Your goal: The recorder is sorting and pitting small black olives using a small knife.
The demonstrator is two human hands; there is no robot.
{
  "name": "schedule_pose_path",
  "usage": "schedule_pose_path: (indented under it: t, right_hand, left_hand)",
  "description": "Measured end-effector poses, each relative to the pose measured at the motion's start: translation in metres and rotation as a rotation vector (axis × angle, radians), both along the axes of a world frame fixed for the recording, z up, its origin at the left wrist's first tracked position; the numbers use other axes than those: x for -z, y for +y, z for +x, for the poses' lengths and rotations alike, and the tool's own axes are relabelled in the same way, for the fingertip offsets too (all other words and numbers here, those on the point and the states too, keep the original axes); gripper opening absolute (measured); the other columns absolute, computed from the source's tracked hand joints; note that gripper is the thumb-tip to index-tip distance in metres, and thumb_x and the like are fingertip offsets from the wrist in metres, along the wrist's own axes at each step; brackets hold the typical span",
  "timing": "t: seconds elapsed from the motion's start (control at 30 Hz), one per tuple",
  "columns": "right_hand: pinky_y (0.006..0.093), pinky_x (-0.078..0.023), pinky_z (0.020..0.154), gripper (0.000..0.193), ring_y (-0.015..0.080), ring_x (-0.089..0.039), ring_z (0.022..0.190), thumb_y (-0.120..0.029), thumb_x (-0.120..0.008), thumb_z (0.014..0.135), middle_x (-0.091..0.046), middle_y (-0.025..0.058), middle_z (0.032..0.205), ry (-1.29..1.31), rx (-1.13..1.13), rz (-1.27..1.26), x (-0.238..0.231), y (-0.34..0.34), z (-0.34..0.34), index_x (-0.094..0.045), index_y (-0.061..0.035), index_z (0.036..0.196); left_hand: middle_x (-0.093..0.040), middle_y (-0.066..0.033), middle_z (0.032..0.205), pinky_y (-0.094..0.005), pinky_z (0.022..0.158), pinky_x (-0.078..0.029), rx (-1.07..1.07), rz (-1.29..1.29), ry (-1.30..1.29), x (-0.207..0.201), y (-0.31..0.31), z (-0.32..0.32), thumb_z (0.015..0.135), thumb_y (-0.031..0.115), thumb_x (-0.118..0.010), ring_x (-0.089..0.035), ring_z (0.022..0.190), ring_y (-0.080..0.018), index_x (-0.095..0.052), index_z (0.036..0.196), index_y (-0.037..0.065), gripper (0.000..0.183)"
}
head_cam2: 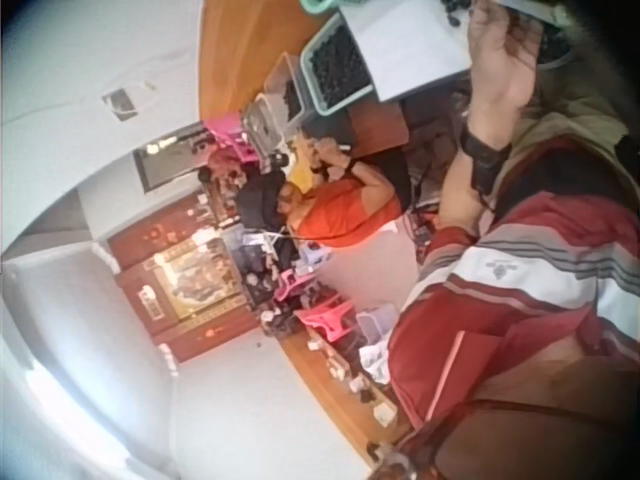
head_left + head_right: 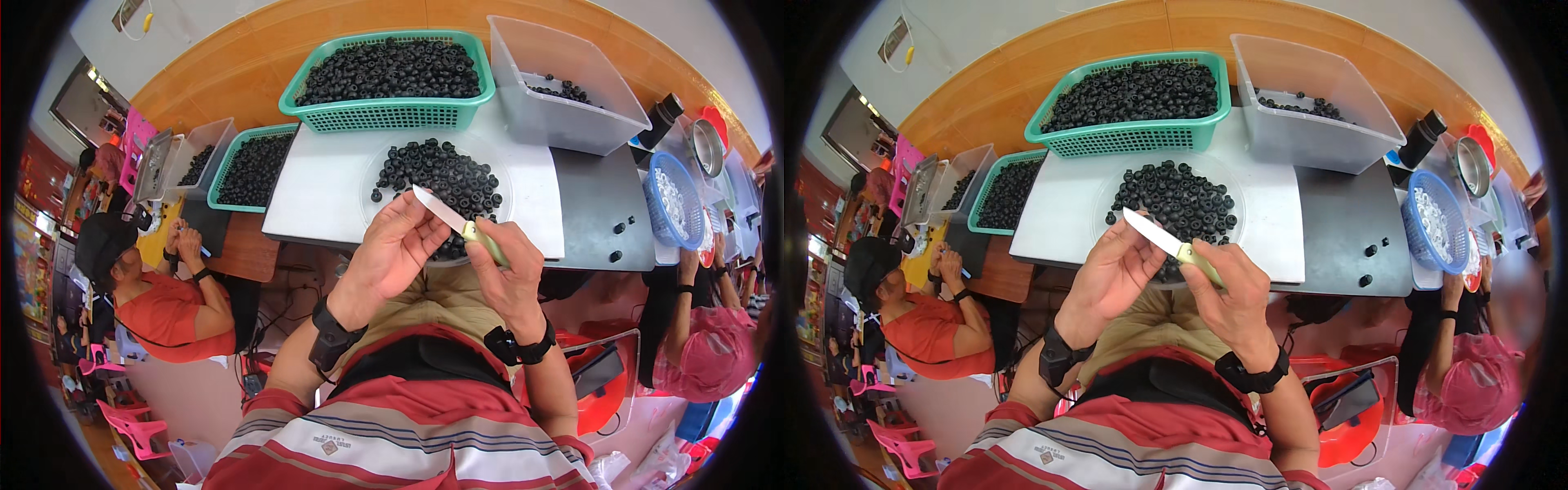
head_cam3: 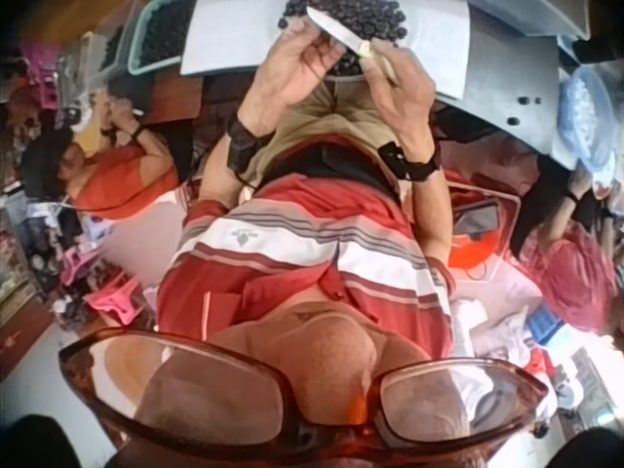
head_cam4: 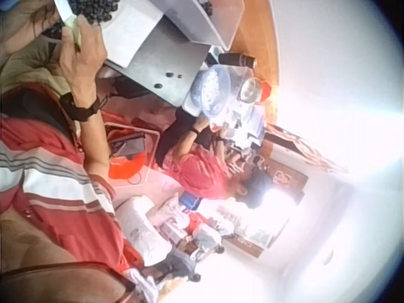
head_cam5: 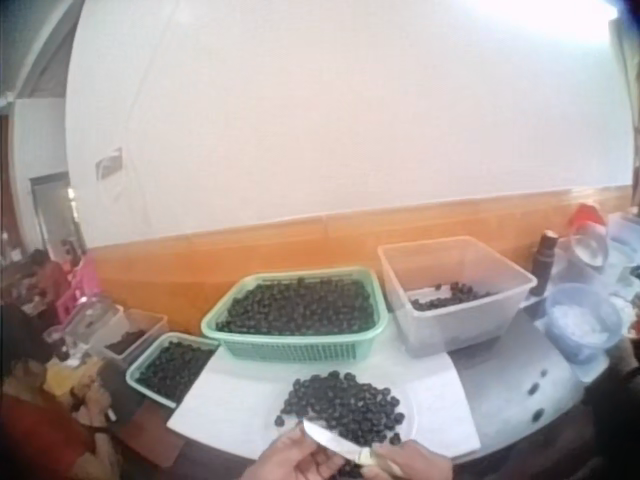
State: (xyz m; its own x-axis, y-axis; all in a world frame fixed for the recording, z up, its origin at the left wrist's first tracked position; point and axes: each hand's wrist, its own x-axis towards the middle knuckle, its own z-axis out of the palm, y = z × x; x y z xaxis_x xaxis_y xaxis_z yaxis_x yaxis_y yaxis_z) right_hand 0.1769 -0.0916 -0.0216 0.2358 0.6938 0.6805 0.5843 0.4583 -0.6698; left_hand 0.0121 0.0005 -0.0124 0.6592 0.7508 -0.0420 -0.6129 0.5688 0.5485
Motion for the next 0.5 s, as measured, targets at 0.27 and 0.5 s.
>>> schedule_pose_path:
  t: [0.27, 0.5]
  right_hand:
    - [0.0293, -0.046, 0.054, 0.033, 0.0208, -0.058, 0.061, -0.003, -0.076, 0.079, -0.062, 0.0117, 0.078, 0.012, -0.046, 0.03, 0.006, 0.001, 0.005, -0.066, -0.0008, 0.11]
    - [0.0283, -0.047, 0.058, 0.028, 0.0182, -0.059, 0.064, -0.002, -0.074, 0.082, -0.064, 0.0101, 0.081, -0.014, 0.06, 0.045, 0.01, 0.001, 0.006, -0.066, -0.0003, 0.109]
  left_hand:
    - [-0.064, -0.0081, 0.104, -0.0323, 0.091, -0.056, -0.015, -0.041, 0.013, -0.003, -0.004, 0.003, 0.099, 0.017, -0.056, -0.064, 0.101, -0.0187, -0.055, 0.117, 0.004, 0.022]
    - [-0.063, -0.0082, 0.102, -0.0316, 0.086, -0.058, 0.034, -0.002, -0.005, -0.001, -0.007, 0.002, 0.099, 0.015, -0.056, -0.064, 0.093, -0.0172, -0.056, 0.115, 0.003, 0.021]
